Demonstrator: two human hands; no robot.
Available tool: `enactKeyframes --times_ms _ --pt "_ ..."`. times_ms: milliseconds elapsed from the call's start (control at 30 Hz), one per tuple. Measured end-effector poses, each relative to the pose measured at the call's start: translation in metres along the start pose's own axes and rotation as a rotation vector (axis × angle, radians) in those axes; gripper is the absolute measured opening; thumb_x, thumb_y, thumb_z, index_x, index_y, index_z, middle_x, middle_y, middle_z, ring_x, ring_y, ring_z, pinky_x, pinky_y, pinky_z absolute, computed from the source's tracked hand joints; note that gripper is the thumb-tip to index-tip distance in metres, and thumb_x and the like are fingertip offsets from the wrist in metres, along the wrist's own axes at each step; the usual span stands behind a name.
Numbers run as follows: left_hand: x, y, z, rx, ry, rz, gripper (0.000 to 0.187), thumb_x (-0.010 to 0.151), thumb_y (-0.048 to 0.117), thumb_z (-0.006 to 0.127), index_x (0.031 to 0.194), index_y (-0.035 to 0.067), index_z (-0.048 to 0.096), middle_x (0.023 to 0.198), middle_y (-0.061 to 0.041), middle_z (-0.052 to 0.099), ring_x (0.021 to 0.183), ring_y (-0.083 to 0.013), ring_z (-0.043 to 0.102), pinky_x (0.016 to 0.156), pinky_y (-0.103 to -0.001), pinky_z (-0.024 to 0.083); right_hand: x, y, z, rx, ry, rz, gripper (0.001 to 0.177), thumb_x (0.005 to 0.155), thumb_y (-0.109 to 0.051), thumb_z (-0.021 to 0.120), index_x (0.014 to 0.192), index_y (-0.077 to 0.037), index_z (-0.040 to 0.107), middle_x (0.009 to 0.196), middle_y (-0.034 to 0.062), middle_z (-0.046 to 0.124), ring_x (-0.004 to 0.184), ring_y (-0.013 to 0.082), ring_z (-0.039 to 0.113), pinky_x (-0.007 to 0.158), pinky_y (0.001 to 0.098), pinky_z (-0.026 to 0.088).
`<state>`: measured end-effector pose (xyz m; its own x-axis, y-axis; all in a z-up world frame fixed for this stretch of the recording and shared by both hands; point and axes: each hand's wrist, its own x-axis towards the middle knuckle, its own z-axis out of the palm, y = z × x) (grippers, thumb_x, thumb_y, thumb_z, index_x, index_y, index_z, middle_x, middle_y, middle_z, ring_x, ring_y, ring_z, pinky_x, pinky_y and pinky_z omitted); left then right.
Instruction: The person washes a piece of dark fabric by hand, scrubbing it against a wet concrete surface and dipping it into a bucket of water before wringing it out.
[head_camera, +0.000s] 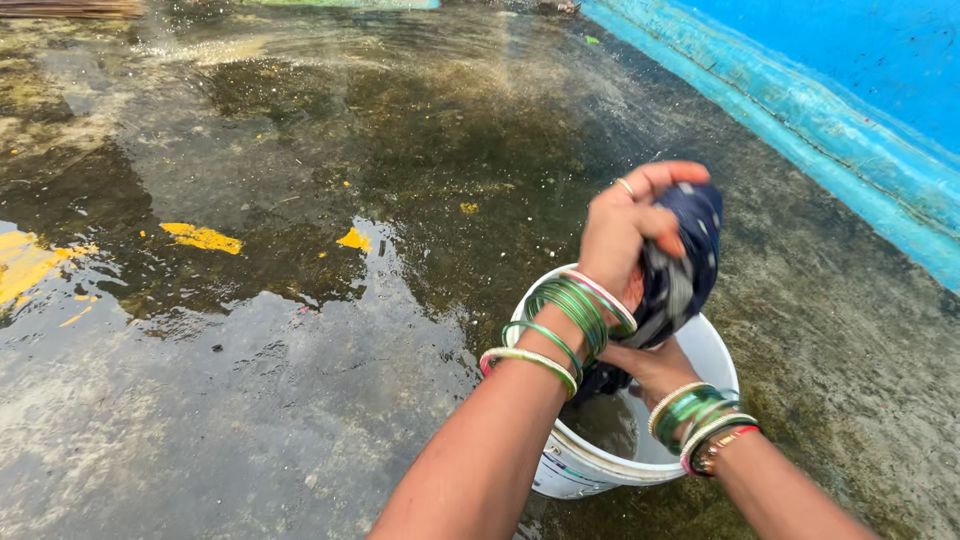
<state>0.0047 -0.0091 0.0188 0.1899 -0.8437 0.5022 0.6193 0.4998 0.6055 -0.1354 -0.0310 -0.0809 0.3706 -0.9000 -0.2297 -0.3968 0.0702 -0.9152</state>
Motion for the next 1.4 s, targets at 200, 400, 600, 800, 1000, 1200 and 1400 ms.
enactKeyframes --times_ms 200,400,600,800,1000,1200,1400 --pt "-0.018 0.045 -0.027 -0.288 0.181 0.106 0.057 0.087 0.020 0.061 0.139 -0.003 0.062 0.108 -0.007 0.060 0.085 -0.0132 0.062 0.078 -0.029 0.055 -0.007 -0.035 -0.021 0.392 -0.079 0.003 0.049 0.074 0.002 0.077 0.120 -0.006 0.065 0.104 0.0096 0.076 0.087 0.0256 0.076 0.079 0.0438 0.062" --pt "-0.034 0.067 -0.055 0.243 0.217 -0.524 0.090 0.082 0.076 0.056 0.146 0.014 0.052 0.130 -0.015 0.061 0.103 -0.0216 0.069 0.088 -0.039 0.058 -0.028 -0.110 -0.055 0.470 -0.183 -0.116 0.056 0.073 0.002 0.063 0.128 -0.010 0.065 0.106 0.0076 0.078 0.090 0.0204 0.076 0.081 0.0407 0.062" --pt "-0.036 0.024 -0.042 0.109 0.031 -0.678 0.103 0.072 0.086 0.054 0.144 0.013 0.059 0.134 -0.015 0.069 0.111 -0.0258 0.072 0.101 -0.047 0.055 -0.036 -0.153 -0.052 0.673 -0.293 -0.174 0.026 0.090 -0.015 0.065 0.113 -0.003 0.067 0.103 0.0097 0.076 0.091 0.0208 0.075 0.088 0.0407 0.063" --pt "-0.048 -0.011 -0.032 -0.264 0.112 -0.635 0.091 0.077 0.077 0.068 0.135 0.008 0.064 0.120 -0.013 0.073 0.099 -0.0244 0.073 0.089 -0.043 0.062 0.021 -0.093 -0.019 0.668 0.013 -0.380 0.032 0.106 -0.033 0.059 0.110 -0.003 0.070 0.100 0.0059 0.073 0.085 0.0170 0.068 0.086 0.0340 0.053" --pt "-0.059 -0.010 -0.041 0.046 0.066 -0.689 0.068 0.075 0.044 0.085 0.126 0.004 0.066 0.104 -0.011 0.074 0.082 -0.0179 0.075 0.075 -0.036 0.063 0.062 -0.017 -0.009 -0.172 0.445 -1.000 0.035 0.121 -0.032 0.039 0.123 0.000 0.054 0.112 0.0096 0.059 0.104 0.0151 0.060 0.107 0.0295 0.044" --pt "-0.051 -0.022 -0.048 0.184 0.009 -0.713 0.052 0.072 0.033 0.084 0.113 0.004 0.068 0.092 -0.008 0.073 0.073 -0.0163 0.072 0.068 -0.035 0.061 0.067 -0.028 -0.027 0.082 0.085 -0.640 0.043 0.108 -0.038 0.046 0.133 -0.004 0.054 0.116 0.0142 0.063 0.105 0.0214 0.062 0.102 0.0350 0.050" --pt "-0.048 -0.017 -0.056 -0.152 -0.099 -0.839 0.038 0.079 0.030 0.081 0.103 0.004 0.071 0.086 -0.012 0.074 0.071 -0.0192 0.072 0.068 -0.034 0.060 0.014 -0.095 -0.029 0.696 -0.798 -0.308 0.093 0.075 -0.048 0.080 0.152 -0.014 0.041 0.151 0.0171 0.055 0.134 0.0322 0.062 0.109 0.0512 0.050"
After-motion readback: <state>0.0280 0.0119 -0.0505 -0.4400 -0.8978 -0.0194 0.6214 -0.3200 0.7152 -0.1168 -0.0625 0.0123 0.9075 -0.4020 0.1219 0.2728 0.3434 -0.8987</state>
